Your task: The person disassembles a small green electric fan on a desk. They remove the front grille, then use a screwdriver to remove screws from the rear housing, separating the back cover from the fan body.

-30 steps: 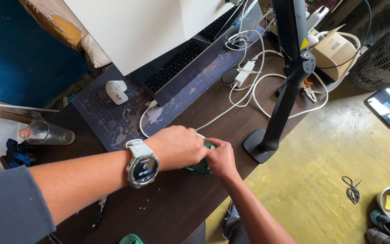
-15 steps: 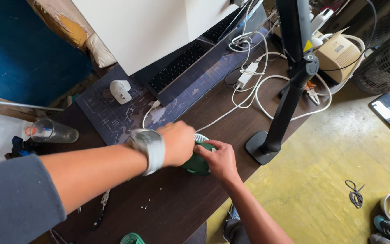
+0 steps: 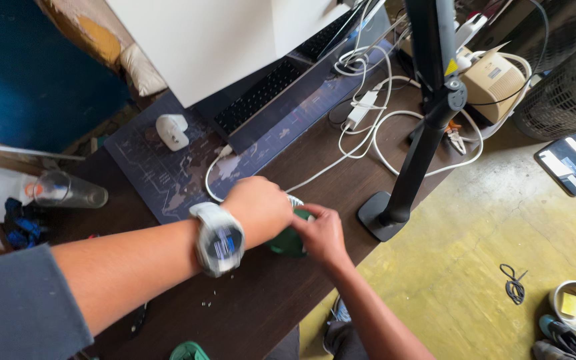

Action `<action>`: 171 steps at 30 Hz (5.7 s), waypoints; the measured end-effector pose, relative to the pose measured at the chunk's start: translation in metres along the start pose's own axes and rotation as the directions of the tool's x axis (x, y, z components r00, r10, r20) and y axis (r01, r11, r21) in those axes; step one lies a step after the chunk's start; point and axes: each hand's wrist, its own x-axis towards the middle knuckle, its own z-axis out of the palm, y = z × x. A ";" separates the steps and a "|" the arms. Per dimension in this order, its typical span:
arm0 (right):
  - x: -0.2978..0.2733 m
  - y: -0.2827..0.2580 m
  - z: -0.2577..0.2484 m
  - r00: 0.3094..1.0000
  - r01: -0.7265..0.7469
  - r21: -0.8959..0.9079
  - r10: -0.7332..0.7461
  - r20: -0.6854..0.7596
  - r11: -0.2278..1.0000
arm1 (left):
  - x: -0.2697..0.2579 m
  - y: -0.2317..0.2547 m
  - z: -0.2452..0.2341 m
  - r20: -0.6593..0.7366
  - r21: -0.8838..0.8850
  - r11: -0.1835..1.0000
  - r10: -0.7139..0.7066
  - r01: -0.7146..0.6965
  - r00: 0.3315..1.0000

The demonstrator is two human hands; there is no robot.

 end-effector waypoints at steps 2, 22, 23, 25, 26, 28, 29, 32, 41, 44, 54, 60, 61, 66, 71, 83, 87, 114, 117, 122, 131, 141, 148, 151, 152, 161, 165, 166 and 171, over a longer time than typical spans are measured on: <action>-0.001 0.003 0.001 1.000 -0.008 0.002 0.008 0.010 1.000 | 0.000 0.007 0.010 0.039 0.072 0.991 0.109 -0.111 0.993; -0.007 0.011 -0.016 0.989 -0.082 0.370 0.028 0.148 0.925 | -0.139 -0.043 0.043 -0.018 -0.552 -0.702 -0.529 -0.450 0.848; -0.005 0.014 -0.016 0.989 -0.047 0.369 -0.009 0.146 0.928 | -0.150 -0.030 0.064 -0.038 -0.448 -0.707 -0.597 -0.547 0.802; -0.004 0.019 -0.018 0.985 0.017 0.365 -0.078 0.155 0.931 | -0.158 -0.003 0.111 -0.041 -0.221 -0.661 -0.729 -0.718 0.684; -0.003 0.021 -0.020 0.985 0.021 0.355 -0.081 0.154 0.934 | -0.156 0.010 0.136 0.063 -0.290 -0.625 -0.768 -0.725 0.637; 0.000 0.024 -0.016 0.982 0.018 0.339 -0.080 0.170 0.941 | -0.151 0.039 0.186 0.231 -0.572 -0.515 -0.848 -0.638 0.477; 0.000 0.024 -0.018 0.983 0.012 0.288 -0.064 0.172 0.958 | -0.148 0.054 0.206 0.272 -0.750 -0.440 -0.886 -0.494 0.376; -0.001 0.025 -0.023 0.981 -0.113 0.315 0.055 0.186 0.942 | -0.145 0.089 0.252 0.073 -0.976 -0.052 -0.993 0.212 0.088; -0.002 0.037 -0.042 0.974 -0.104 0.466 -0.004 0.225 0.878 | -0.138 0.115 0.289 0.014 -0.921 -0.022 -1.000 0.389 -0.022; -0.004 0.038 -0.043 0.981 -0.087 0.457 -0.003 0.193 0.885 | -0.131 0.107 0.289 -0.004 -0.906 0.005 -1.000 0.423 0.002; -0.010 0.020 -0.020 0.992 -0.068 0.414 0.019 0.123 0.908 | -0.112 0.090 0.292 0.069 -0.779 0.010 -0.992 0.627 0.102; -0.013 0.012 -0.009 0.992 -0.083 0.450 0.031 0.121 0.889 | -0.109 0.087 0.275 0.081 -0.789 0.007 -0.990 0.615 0.115; -0.014 0.012 -0.009 0.990 -0.087 0.457 0.026 0.138 0.885 | -0.108 0.087 0.267 0.067 -0.816 0.006 -0.992 0.578 0.105; -0.011 0.020 -0.012 0.985 -0.042 0.463 -0.041 0.167 0.885 | -0.098 0.091 0.207 0.025 -0.995 -0.010 -0.986 0.097 0.162; -0.009 0.026 -0.011 0.983 0.003 0.430 -0.081 0.163 0.903 | -0.078 0.116 0.136 -0.003 -0.987 -0.039 -0.967 -0.159 0.257; -0.015 0.017 -0.009 0.991 -0.052 0.475 -0.013 0.133 0.879 | -0.035 0.110 0.122 -0.204 -0.962 0.151 -0.951 -0.229 0.232; -0.016 0.013 -0.008 0.989 -0.083 0.438 0.020 0.147 0.895 | -0.033 0.104 0.121 -0.258 -0.951 0.196 -0.928 -0.238 0.269; -0.013 0.018 -0.020 0.982 -0.106 0.527 0.005 0.190 0.843 | -0.023 0.086 0.105 -0.535 -0.840 0.533 -0.787 -0.101 0.308; -0.013 0.015 -0.020 0.981 -0.121 0.523 0.021 0.193 0.844 | -0.021 0.086 0.105 -0.542 -0.836 0.541 -0.789 -0.093 0.289; -0.013 0.011 -0.021 0.980 -0.144 0.492 0.054 0.193 0.859 | -0.020 0.085 0.105 -0.554 -0.829 0.551 -0.788 -0.097 0.269; -0.007 0.012 -0.020 0.981 -0.136 0.496 0.048 0.186 0.858 | -0.020 0.080 0.102 -0.568 -0.818 0.567 -0.764 -0.101 0.307; -0.006 0.010 -0.017 0.980 -0.129 0.508 0.031 0.196 0.852 | -0.026 0.073 0.093 -0.494 -0.866 0.488 -0.796 -0.111 0.349; -0.004 0.006 -0.019 0.980 -0.139 0.508 0.046 0.192 0.850 | -0.021 0.071 0.105 -0.331 -0.943 0.296 -0.874 -0.148 0.356; -0.004 0.004 -0.019 0.979 -0.146 0.517 0.049 0.197 0.843 | -0.016 0.071 0.112 -0.096 -0.974 -0.002 -0.901 -0.227 0.422; -0.004 0.004 -0.020 0.979 -0.149 0.518 0.051 0.199 0.842 | -0.015 0.071 0.114 -0.089 -0.969 -0.021 -0.901 -0.248 0.425; -0.006 0.001 -0.020 0.980 -0.147 0.500 0.055 0.193 0.853 | -0.013 0.070 0.117 -0.066 -0.894 -0.170 -0.865 -0.414 0.498; -0.006 0.001 -0.019 0.979 -0.140 0.504 0.044 0.197 0.853 | -0.011 0.070 0.117 -0.064 -0.882 -0.190 -0.859 -0.432 0.509; -0.006 0.002 -0.019 0.980 -0.134 0.508 0.037 0.196 0.851 | -0.011 0.070 0.117 -0.065 -0.875 -0.198 -0.856 -0.442 0.512; -0.006 0.002 -0.019 0.980 -0.125 0.510 0.025 0.198 0.851 | -0.011 0.065 0.118 -0.036 -0.847 -0.272 -0.827 -0.457 0.560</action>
